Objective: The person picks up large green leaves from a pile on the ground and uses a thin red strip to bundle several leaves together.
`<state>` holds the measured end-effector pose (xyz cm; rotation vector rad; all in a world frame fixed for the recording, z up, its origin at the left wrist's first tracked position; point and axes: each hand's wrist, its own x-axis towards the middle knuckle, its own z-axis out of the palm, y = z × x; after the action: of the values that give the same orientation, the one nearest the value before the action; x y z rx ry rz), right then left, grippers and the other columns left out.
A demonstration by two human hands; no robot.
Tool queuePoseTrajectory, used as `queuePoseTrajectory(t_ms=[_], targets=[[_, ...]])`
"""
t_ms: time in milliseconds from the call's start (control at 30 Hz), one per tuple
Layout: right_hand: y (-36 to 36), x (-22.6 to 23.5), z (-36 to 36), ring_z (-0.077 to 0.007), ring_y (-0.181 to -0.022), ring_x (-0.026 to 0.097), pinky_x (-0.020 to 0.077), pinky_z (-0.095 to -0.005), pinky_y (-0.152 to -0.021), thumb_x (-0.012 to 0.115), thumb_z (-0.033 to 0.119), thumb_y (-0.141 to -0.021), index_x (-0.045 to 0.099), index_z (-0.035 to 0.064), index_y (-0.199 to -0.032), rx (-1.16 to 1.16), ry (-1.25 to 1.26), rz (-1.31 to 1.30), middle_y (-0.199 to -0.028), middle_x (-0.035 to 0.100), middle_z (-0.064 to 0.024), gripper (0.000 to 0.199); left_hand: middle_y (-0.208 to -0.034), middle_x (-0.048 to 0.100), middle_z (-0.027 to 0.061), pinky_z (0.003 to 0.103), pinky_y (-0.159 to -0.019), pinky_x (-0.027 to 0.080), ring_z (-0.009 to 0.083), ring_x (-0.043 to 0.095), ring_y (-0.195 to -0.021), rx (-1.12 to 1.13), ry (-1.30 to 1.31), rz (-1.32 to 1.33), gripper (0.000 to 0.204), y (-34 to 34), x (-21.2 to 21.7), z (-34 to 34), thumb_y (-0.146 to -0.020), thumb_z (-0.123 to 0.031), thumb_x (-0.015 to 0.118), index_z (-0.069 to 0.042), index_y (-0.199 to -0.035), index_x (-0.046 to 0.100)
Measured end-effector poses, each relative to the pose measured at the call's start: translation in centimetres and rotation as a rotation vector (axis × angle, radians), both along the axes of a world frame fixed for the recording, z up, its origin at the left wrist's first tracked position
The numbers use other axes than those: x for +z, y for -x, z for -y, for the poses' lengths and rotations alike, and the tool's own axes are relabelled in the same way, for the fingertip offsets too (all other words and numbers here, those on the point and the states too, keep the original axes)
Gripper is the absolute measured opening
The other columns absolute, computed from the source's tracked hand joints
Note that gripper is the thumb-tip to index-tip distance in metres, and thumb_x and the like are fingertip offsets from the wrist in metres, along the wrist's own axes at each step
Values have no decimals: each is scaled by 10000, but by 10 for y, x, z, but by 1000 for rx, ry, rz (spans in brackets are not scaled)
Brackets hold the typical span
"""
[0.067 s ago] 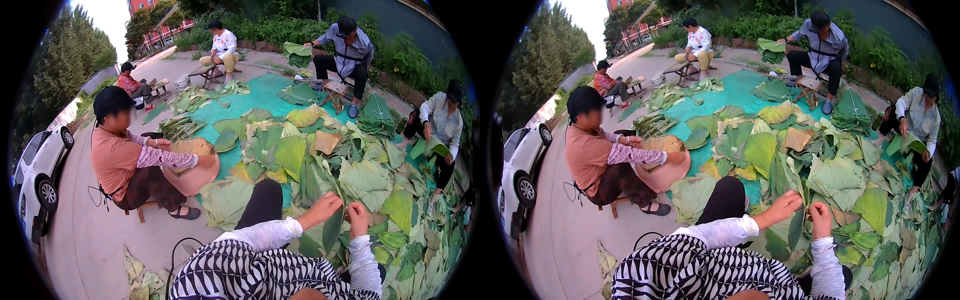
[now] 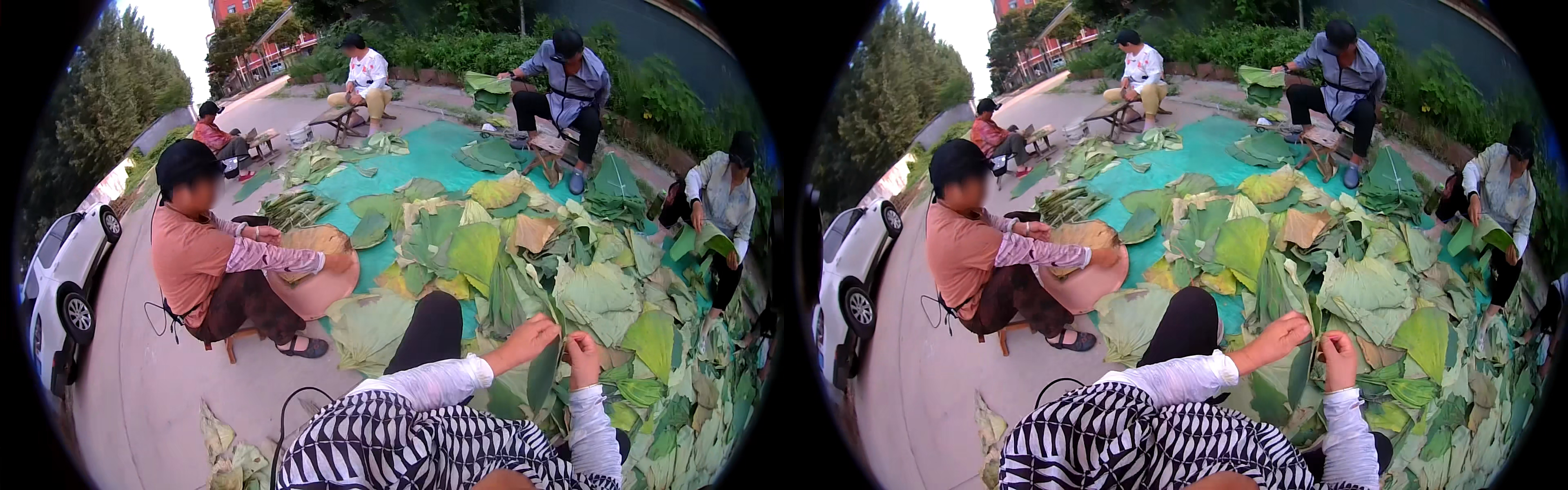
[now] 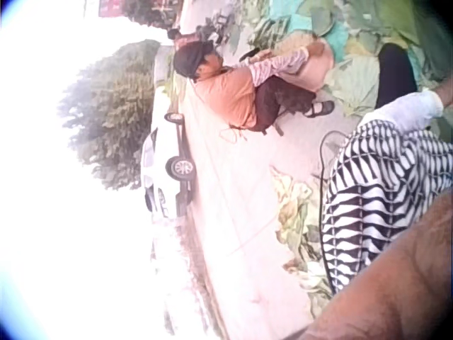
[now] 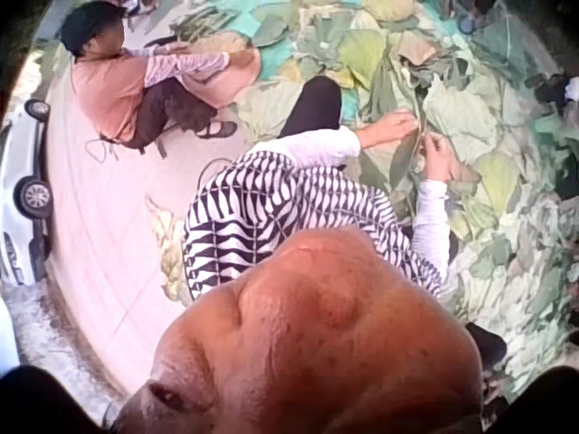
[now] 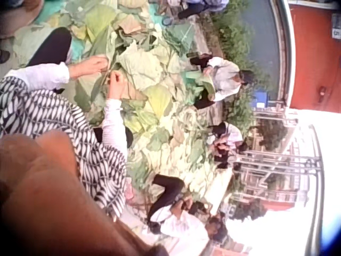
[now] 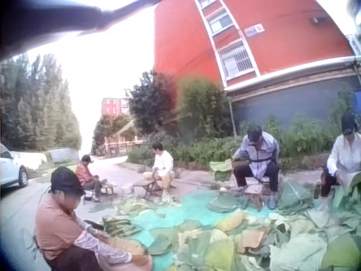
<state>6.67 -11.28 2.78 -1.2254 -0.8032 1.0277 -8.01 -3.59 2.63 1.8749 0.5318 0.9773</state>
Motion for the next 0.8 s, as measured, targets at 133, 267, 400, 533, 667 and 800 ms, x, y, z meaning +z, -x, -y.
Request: queuePoseTrajectory(t_ms=[133, 267, 400, 533, 667, 800], targets=[[11, -2, 11, -35, -567, 431, 347, -171, -495, 515, 75, -799, 515, 64, -830, 16, -37, 29, -682, 503, 35, 32, -822, 499, 120, 300, -682, 389, 217, 463, -760, -19, 268, -212, 363, 9, 30, 26, -768, -332, 555, 14, -865, 498], [19, -9, 18, -32, -561, 418, 341, -171, -493, 517, 76, -800, 511, 55, -840, 7, -112, 134, -676, 496, 36, 45, -795, 527, 157, 324, -617, 406, 238, 504, -696, 113, 85, -213, 463, 6, 23, 35, -707, -364, 585, 50, -892, 489], [23, -12, 22, -38, -562, 427, 341, -173, -495, 497, 74, -814, 507, 49, -851, 56, -190, 191, -678, 505, 33, 46, -738, 532, 165, 332, -592, 408, 237, 504, -652, 184, 145, -203, 456, 6, 25, 43, -680, -352, 591, 63, -838, 488], [34, 1, 29, -55, -620, 511, 353, -172, -503, 472, 79, -828, 504, 54, -873, 75, -113, 158, -713, 559, 6, 60, -674, 530, 185, 359, -570, 413, 281, 521, -613, 207, 218, -158, 334, 10, 19, 38, -649, -247, 569, 54, -772, 491], [25, -7, 28, -68, -662, 545, 358, -171, -505, 470, 88, -830, 500, 58, -886, 64, -128, 116, -734, 581, -18, 70, -710, 543, 217, 374, -585, 414, 315, 546, -665, 217, 112, -211, 285, 11, 23, 43, -644, -195, 561, 44, -786, 498], [24, -8, 27, -62, -638, 521, 363, -171, -513, 469, 92, -831, 498, 59, -877, 54, -164, 150, -741, 579, -20, 63, -719, 546, 229, 381, -591, 414, 334, 554, -682, 245, 134, -203, 242, 12, 14, 40, -643, -149, 555, 30, -797, 504]])
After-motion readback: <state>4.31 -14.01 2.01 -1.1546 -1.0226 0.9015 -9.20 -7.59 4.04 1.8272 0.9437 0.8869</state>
